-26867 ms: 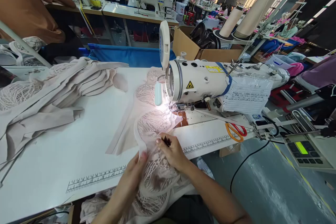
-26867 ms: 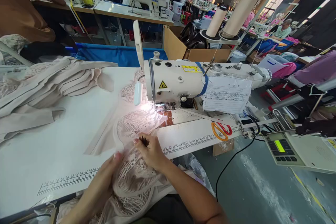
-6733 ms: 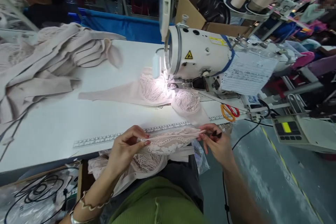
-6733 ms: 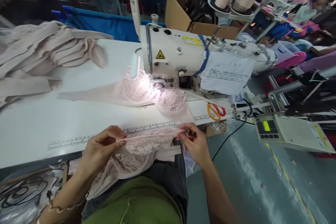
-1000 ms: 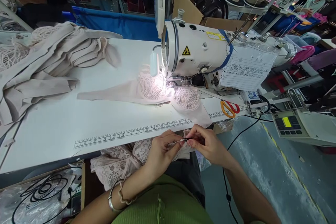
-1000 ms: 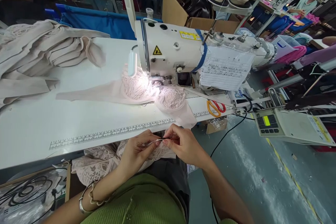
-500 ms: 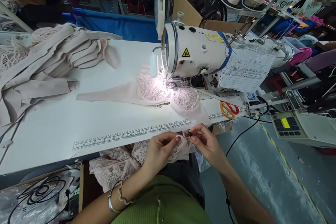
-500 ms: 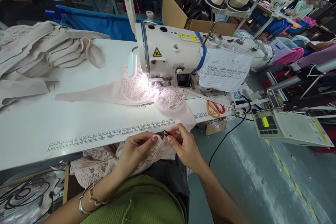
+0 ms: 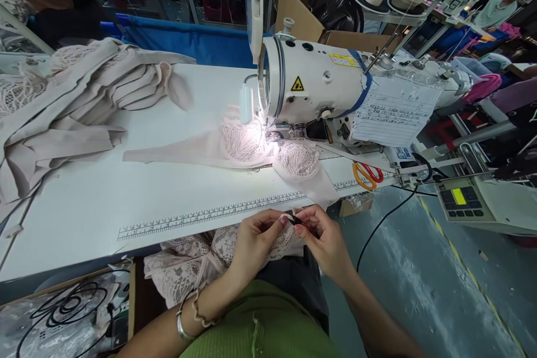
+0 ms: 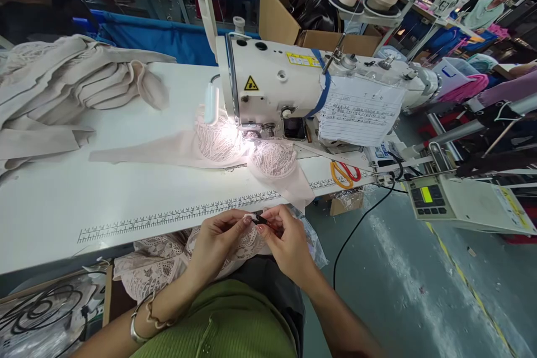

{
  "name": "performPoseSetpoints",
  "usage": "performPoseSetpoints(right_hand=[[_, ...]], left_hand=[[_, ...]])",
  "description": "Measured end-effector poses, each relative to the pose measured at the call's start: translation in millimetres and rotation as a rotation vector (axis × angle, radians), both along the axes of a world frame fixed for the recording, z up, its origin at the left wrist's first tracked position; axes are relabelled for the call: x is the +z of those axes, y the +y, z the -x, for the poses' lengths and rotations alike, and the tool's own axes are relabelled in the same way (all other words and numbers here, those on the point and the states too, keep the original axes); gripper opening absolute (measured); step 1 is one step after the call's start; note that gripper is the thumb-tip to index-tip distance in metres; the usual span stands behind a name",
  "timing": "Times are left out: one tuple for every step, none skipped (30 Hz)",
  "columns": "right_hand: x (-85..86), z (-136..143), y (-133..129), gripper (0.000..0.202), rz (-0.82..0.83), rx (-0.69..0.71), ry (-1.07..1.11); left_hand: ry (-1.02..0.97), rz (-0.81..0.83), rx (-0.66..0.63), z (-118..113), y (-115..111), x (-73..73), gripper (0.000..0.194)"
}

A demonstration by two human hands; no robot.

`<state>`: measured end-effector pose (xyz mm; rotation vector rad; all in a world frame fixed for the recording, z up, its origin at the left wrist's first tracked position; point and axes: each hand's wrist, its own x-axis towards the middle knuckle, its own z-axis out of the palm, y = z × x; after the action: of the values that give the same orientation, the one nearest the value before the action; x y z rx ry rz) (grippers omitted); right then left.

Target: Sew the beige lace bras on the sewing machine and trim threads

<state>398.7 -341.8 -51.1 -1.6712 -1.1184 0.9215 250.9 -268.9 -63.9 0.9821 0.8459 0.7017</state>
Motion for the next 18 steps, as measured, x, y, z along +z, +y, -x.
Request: performPoseSetpoints(right_hand=[[-0.1, 0.1, 0.1, 0.019, 0.002, 0.000, 0.008], [-0.2, 0.1, 0.3, 0.020, 0.003, 0.000, 0.019], [-0.4, 0.0, 0.6, 0.021, 0.004, 0.000, 0.032], [-0.6, -0.1, 1.0, 0.023, 0.008, 0.002, 0.051], [-0.9, -0.2, 1.3, 0.024, 0.013, 0.002, 0.076], [-1.3, -0.3, 1.6, 0.026, 0.018, 0.001, 0.104], [-1.6, -0.3, 1.8, 0.028, 0.025, -0.001, 0.133], [-2.0, -0.4, 1.9, 0.029, 0.032, -0.006, 0.159], [-2.4, -0.3, 1.9, 0.031, 0.039, -0.010, 0.182], [-2.6, -0.3, 1.8, 0.032, 0.044, -0.013, 0.199], [-2.6, -0.1, 1.8, 0.032, 0.049, -0.013, 0.210], [-2.5, 0.0, 1.7, 0.033, 0.055, -0.010, 0.215], [-2.1, 0.2, 1.8, 0.033, 0.059, -0.005, 0.217], [-1.5, 0.3, 1.9, 0.034, 0.061, 0.000, 0.217], [-0.8, 0.3, 2.1, 0.034, 0.061, 0.005, 0.214], [0.0, 0.3, 2.4, 0.034, 0.058, 0.009, 0.210], [1.0, 0.2, 2.6, 0.034, 0.053, 0.012, 0.206], [1.8, 0.0, 2.8, 0.034, 0.047, 0.013, 0.204]], left_hand=[[0.005, 0.003, 0.001, 0.1, -0.1, 0.4, 0.033], [0.012, 0.005, 0.001, 0.2, -0.1, 0.7, 0.034], [0.018, 0.006, 0.001, 0.3, -0.1, 1.0, 0.034], [0.024, 0.004, 0.001, 0.3, 0.0, 1.1, 0.035], [0.027, 0.000, 0.001, 0.3, 0.1, 1.1, 0.036], [0.026, -0.005, 0.001, 0.3, 0.2, 1.0, 0.036], [0.024, -0.010, 0.000, 0.3, 0.4, 0.8, 0.036], [0.020, -0.015, -0.002, 0.3, 0.5, 0.5, 0.036], [0.015, -0.019, -0.004, 0.4, 0.6, 0.3, 0.036], [0.012, -0.021, -0.007, 0.4, 0.7, 0.0, 0.036], [0.010, -0.022, -0.009, 0.4, 0.8, -0.4, 0.035], [0.012, -0.024, -0.010, 0.3, 0.8, -0.7, 0.034], [0.015, -0.026, -0.010, 0.3, 0.8, -1.0, 0.034], [0.020, -0.030, -0.009, 0.4, 0.8, -1.3, 0.033], [0.025, -0.035, -0.008, 0.4, 0.9, -1.6, 0.032], [0.030, -0.041, -0.007, 0.6, 0.9, -1.8, 0.032], [0.034, -0.046, -0.007, 0.7, 1.0, -1.9, 0.032], [0.035, -0.051, -0.007, 1.0, 1.1, -1.9, 0.031]])
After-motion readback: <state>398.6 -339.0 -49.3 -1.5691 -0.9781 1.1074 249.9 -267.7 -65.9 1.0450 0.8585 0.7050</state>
